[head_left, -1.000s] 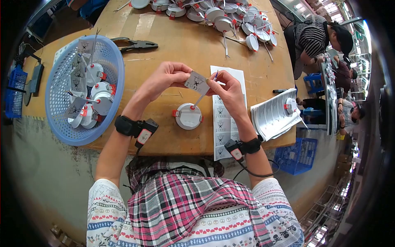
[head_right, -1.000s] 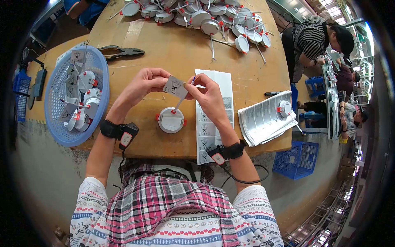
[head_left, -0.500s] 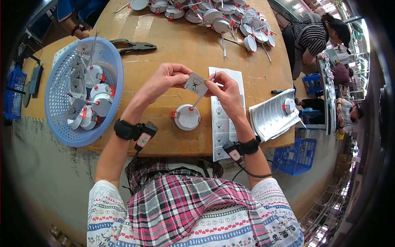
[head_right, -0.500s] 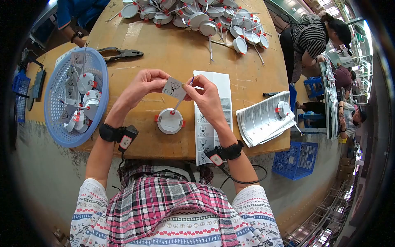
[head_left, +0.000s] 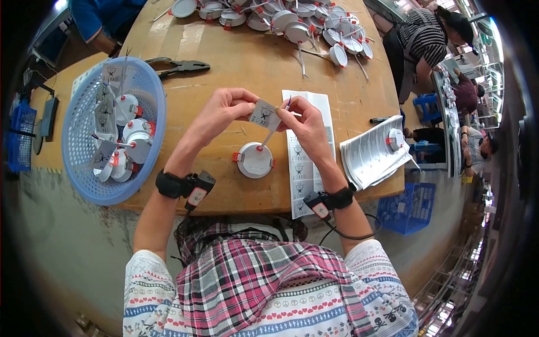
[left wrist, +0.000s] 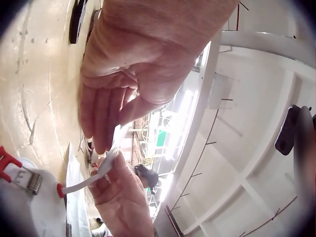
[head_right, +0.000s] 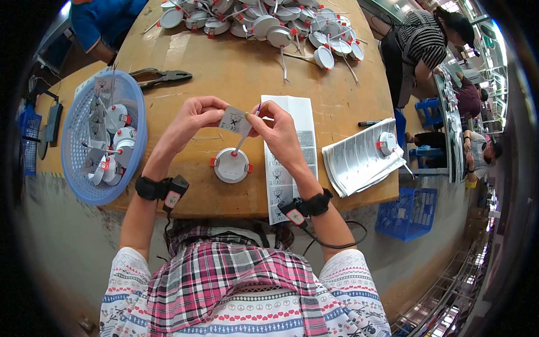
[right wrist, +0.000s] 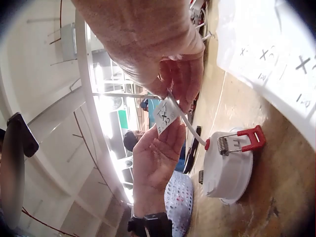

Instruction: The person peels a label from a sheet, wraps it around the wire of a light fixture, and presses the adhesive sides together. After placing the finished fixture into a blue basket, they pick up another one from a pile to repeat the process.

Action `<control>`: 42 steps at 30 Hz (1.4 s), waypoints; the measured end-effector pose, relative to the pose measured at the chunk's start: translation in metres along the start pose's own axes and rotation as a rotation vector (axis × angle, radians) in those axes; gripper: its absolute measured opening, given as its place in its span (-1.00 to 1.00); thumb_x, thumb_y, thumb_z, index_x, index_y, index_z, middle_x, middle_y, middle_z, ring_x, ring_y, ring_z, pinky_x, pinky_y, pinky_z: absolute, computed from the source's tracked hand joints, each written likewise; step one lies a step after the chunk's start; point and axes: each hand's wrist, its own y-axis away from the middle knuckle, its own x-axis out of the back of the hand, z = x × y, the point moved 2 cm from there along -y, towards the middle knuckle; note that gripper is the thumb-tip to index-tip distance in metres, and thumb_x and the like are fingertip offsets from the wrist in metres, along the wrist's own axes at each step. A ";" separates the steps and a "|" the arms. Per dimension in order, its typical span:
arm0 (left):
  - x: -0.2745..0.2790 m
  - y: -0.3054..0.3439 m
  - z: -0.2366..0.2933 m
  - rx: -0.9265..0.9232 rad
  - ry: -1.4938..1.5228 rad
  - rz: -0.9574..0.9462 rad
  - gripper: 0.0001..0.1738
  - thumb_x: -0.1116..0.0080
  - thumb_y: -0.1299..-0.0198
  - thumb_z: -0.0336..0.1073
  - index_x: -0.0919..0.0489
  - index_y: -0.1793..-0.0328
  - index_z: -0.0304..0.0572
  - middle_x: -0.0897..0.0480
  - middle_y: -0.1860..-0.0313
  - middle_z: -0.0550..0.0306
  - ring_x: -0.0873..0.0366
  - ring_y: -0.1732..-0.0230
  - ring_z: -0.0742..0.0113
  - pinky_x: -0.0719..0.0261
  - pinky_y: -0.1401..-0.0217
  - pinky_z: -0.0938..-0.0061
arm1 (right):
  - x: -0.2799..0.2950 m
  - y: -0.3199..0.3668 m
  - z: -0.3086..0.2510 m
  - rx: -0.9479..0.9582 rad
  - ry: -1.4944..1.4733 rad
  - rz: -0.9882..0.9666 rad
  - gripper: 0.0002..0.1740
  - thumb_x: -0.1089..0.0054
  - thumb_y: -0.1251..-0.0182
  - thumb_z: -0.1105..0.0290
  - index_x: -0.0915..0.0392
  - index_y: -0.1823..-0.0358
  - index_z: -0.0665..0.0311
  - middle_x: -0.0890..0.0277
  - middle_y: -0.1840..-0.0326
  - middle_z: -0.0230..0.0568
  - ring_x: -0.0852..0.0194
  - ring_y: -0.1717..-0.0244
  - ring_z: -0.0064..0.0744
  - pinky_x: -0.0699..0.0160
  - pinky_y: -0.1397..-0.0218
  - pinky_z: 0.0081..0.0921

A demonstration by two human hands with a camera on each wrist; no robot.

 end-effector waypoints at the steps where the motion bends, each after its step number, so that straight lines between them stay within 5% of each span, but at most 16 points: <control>1: -0.001 0.000 0.001 0.000 -0.003 0.006 -0.74 0.00 -0.19 -0.34 -0.54 0.11 -0.41 -0.60 0.24 0.15 -0.55 0.18 0.50 -0.52 -0.02 0.55 | 0.000 0.000 0.000 0.002 -0.001 0.002 -0.81 -0.10 -0.28 0.40 -0.41 0.29 0.43 -0.52 0.38 -0.21 -0.53 0.41 -0.53 -0.58 0.34 -0.63; 10: -0.001 0.000 -0.001 -0.016 0.018 0.038 -0.76 0.01 -0.18 -0.42 -0.53 0.12 -0.47 -0.61 0.25 0.09 -0.58 0.22 0.45 -0.56 0.07 0.57 | -0.001 0.001 0.001 -0.003 -0.022 -0.008 -0.79 -0.09 -0.29 0.38 -0.39 0.27 0.44 -0.53 0.38 -0.17 -0.55 0.39 -0.50 -0.57 0.36 -0.62; 25: -0.004 0.004 0.004 0.033 -0.048 0.070 -0.61 0.07 -0.30 -0.09 -0.55 0.14 -0.32 -0.63 0.25 0.06 -0.61 0.19 0.39 -0.53 0.03 0.52 | -0.001 0.002 0.001 0.014 -0.044 -0.014 -0.80 -0.09 -0.30 0.40 -0.37 0.27 0.44 -0.51 0.39 -0.19 -0.55 0.38 -0.49 -0.57 0.37 -0.60; 42: 0.005 0.004 -0.014 0.099 0.113 0.095 -0.54 0.15 -0.34 -0.07 -0.54 0.11 -0.39 -0.65 0.23 -0.06 -0.64 0.21 0.24 -0.59 0.05 0.42 | 0.000 -0.007 0.010 0.001 -0.033 -0.006 -0.75 -0.13 -0.23 0.38 -0.42 0.29 0.49 -0.50 0.40 -0.15 -0.58 0.40 -0.43 -0.63 0.42 -0.57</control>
